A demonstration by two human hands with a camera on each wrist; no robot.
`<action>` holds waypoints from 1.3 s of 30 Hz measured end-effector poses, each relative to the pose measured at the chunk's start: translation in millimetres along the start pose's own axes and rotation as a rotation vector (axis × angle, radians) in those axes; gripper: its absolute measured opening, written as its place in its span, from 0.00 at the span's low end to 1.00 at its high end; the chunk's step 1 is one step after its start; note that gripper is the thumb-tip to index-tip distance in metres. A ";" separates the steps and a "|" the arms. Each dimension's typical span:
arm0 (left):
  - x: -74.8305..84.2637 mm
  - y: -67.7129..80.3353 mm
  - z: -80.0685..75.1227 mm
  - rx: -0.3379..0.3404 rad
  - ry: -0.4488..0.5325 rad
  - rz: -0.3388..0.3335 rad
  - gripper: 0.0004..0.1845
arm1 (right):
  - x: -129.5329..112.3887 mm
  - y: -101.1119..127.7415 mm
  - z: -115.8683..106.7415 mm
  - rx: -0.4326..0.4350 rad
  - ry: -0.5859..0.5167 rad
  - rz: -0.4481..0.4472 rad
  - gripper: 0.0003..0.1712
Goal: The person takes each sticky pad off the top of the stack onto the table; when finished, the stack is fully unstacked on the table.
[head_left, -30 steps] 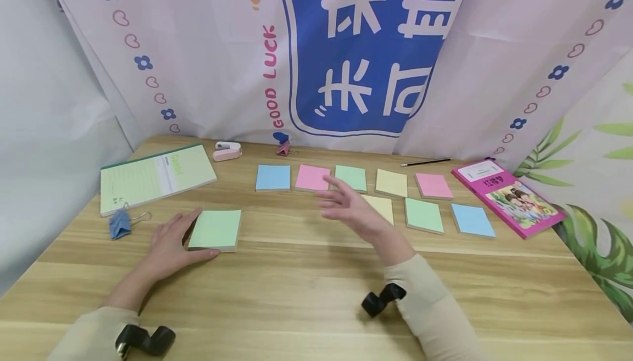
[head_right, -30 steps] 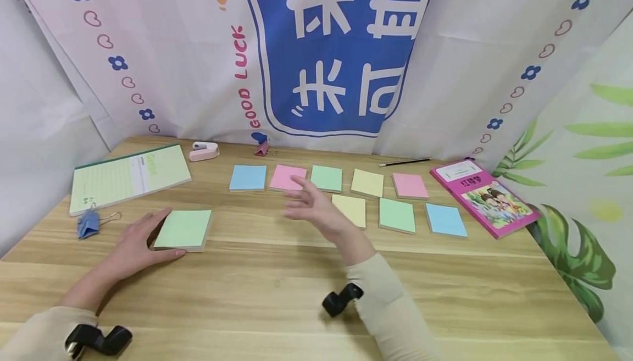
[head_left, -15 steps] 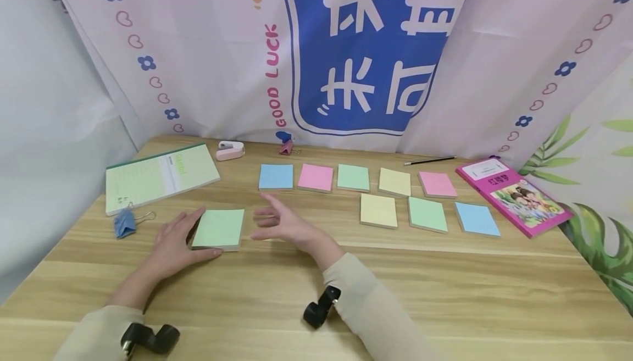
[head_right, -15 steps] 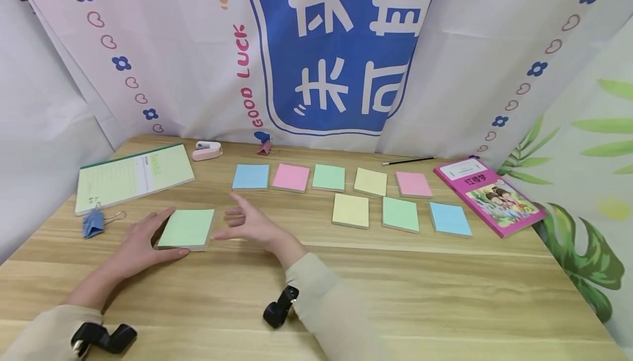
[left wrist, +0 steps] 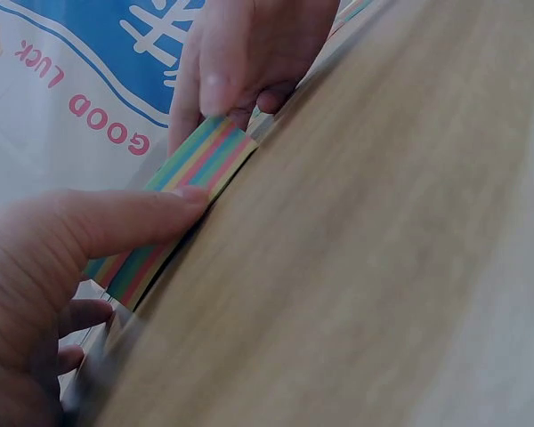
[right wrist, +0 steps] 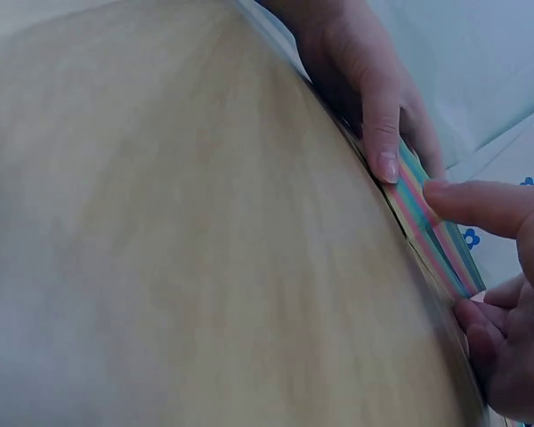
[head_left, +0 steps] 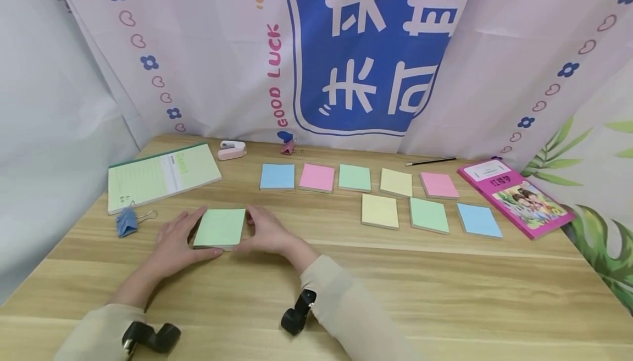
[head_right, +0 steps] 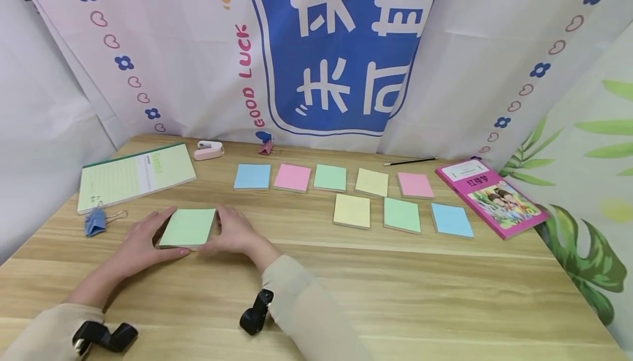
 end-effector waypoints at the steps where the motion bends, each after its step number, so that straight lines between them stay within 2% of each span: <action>1: 0.2 0.2 -0.5 0.002 0.000 0.000 0.51 | -0.6 -0.6 0.5 -0.002 0.046 0.005 0.46; 5: 0.6 0.3 -0.4 0.001 0.005 0.005 0.51 | -1.6 -1.5 2.5 -0.007 0.153 0.035 0.50; 10: 0.5 0.0 0.4 0.002 0.011 0.005 0.51 | 0.8 0.9 2.1 0.030 0.101 0.052 0.51; 14: 0.2 0.0 1.6 0.002 0.003 0.003 0.51 | 4.5 4.3 0.1 0.080 -0.072 0.034 0.47; 18: -0.2 0.3 0.9 0.007 -0.007 0.004 0.52 | 3.5 10.5 -5.8 0.137 -0.352 0.024 0.43; 21: 0.0 0.0 0.8 0.003 -0.014 0.005 0.52 | 5.1 15.5 -10.4 0.188 -0.555 0.053 0.44; 24: 0.4 -0.7 2.2 -0.008 -0.021 0.008 0.52 | 12.4 21.2 -13.4 0.234 -0.690 0.117 0.48; 26: -0.3 -0.7 3.4 -0.015 -0.027 0.006 0.52 | 22.0 23.8 -13.2 0.260 -0.738 0.160 0.50; 29: -1.3 -0.6 4.6 -0.019 -0.023 0.005 0.52 | 24.2 33.7 -22.1 0.270 -0.764 0.199 0.51; 36: -3.4 -0.4 2.7 0.002 -0.018 0.008 0.52 | 39.3 59.2 -51.4 0.260 -0.818 0.190 0.52; 39: -3.6 -0.8 3.1 -0.003 -0.021 0.013 0.52 | 50.9 75.6 -68.2 0.260 -0.839 0.217 0.52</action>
Point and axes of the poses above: each hand's wrist, its own y-axis away from the middle knuckle, its own z-axis out of the palm, x = y × z, the point moved 6 cm from there along -y, towards the middle knuckle, and after that the axes turned 8 degrees about -z, right-handed, at the moved point
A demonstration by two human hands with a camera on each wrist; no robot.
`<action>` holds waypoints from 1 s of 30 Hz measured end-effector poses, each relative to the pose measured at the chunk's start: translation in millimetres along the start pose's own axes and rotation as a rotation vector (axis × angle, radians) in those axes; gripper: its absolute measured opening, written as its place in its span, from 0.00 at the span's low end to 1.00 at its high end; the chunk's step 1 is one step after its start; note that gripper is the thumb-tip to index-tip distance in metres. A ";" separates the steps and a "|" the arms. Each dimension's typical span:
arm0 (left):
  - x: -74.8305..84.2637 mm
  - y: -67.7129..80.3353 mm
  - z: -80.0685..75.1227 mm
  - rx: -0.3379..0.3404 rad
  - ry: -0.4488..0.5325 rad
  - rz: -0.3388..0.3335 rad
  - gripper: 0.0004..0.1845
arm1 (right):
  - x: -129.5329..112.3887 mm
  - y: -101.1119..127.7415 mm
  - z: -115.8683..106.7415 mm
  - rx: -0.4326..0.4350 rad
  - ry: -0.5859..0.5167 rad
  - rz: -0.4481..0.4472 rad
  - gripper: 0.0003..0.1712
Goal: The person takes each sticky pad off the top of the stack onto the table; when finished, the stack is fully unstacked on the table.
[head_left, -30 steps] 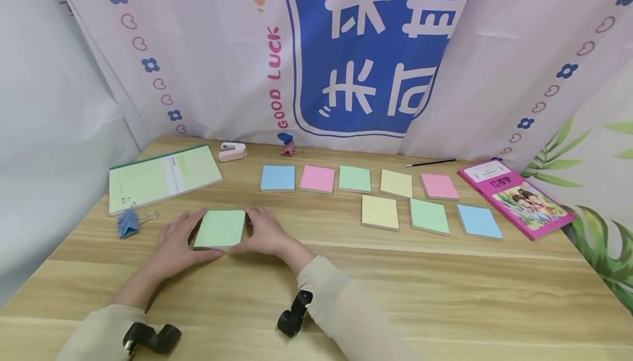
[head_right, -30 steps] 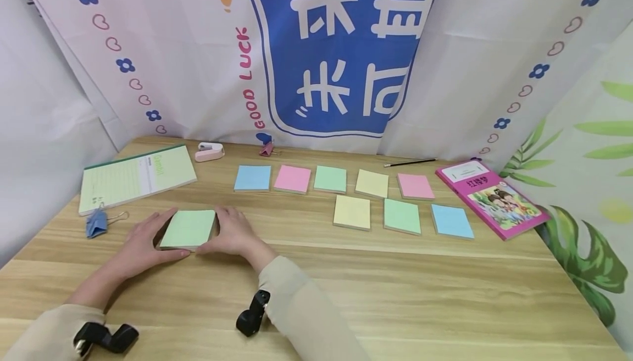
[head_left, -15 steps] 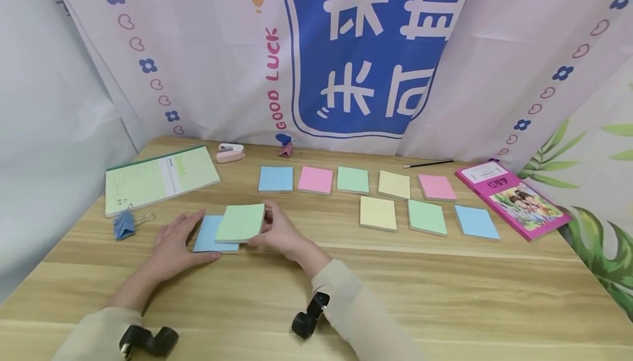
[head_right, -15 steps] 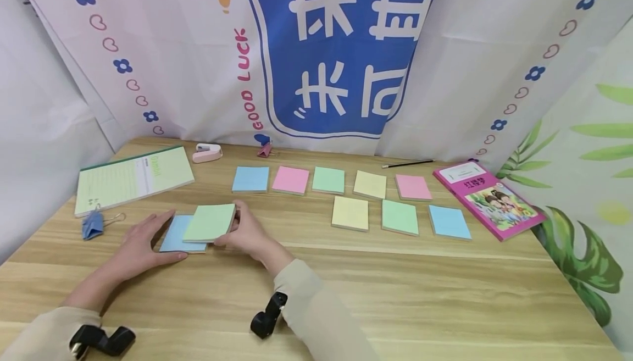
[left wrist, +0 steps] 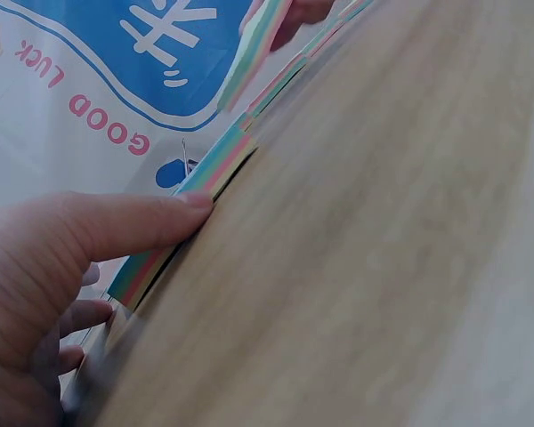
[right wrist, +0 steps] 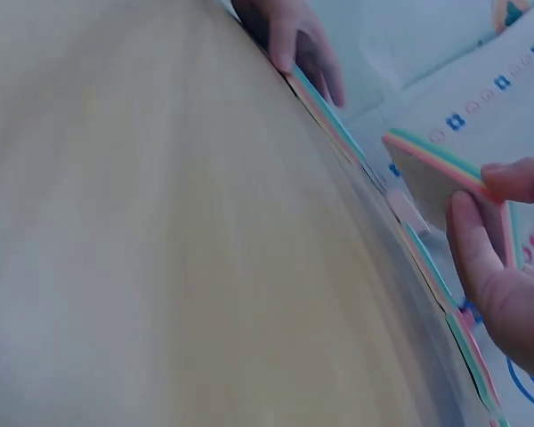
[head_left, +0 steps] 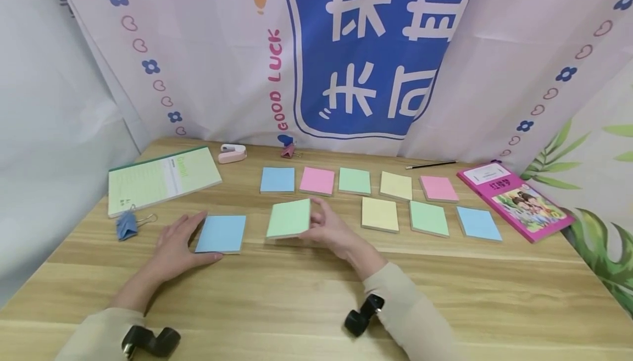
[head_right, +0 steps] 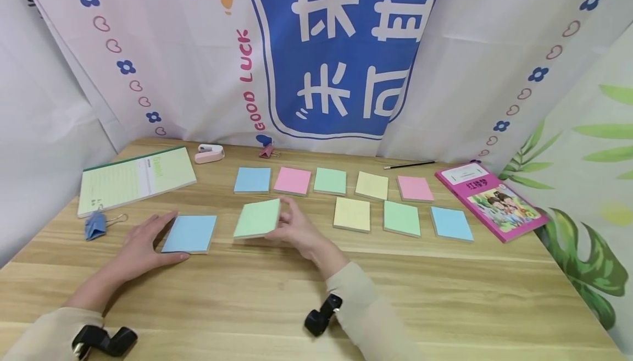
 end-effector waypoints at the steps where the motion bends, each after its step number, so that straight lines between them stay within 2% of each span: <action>1: -0.1 0.0 -0.1 -0.001 0.000 0.000 0.52 | -1.3 3.3 -8.4 0.008 -0.007 0.007 0.53; 6: -0.3 0.3 -2.0 0.005 0.009 0.007 0.49 | -8.6 15.5 -42.4 0.036 -0.032 0.007 0.51; 10: -0.7 0.5 -3.2 0.006 0.004 0.012 0.48 | -9.1 19.8 -55.8 0.051 -0.056 0.011 0.50; 23: -4.2 1.7 -0.6 -0.014 -0.007 -0.003 0.49 | 3.5 10.7 -53.7 0.030 -0.050 0.048 0.50; 27: -3.0 0.8 -1.3 -0.040 -0.005 -0.010 0.49 | -4.3 16.3 -57.1 0.047 0.012 0.078 0.50; 30: -2.4 -2.4 -4.7 -0.087 0.027 -0.025 0.48 | -14.8 23.2 -62.5 0.032 0.128 0.083 0.49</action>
Point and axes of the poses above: each hand's wrist, its own y-axis away from the middle knuckle, its own z-axis out of the palm, x = y × z, the point moved 6 cm from there along -y, towards the middle knuckle, and after that the axes turned 8 degrees about -z, right-handed, at the moved point
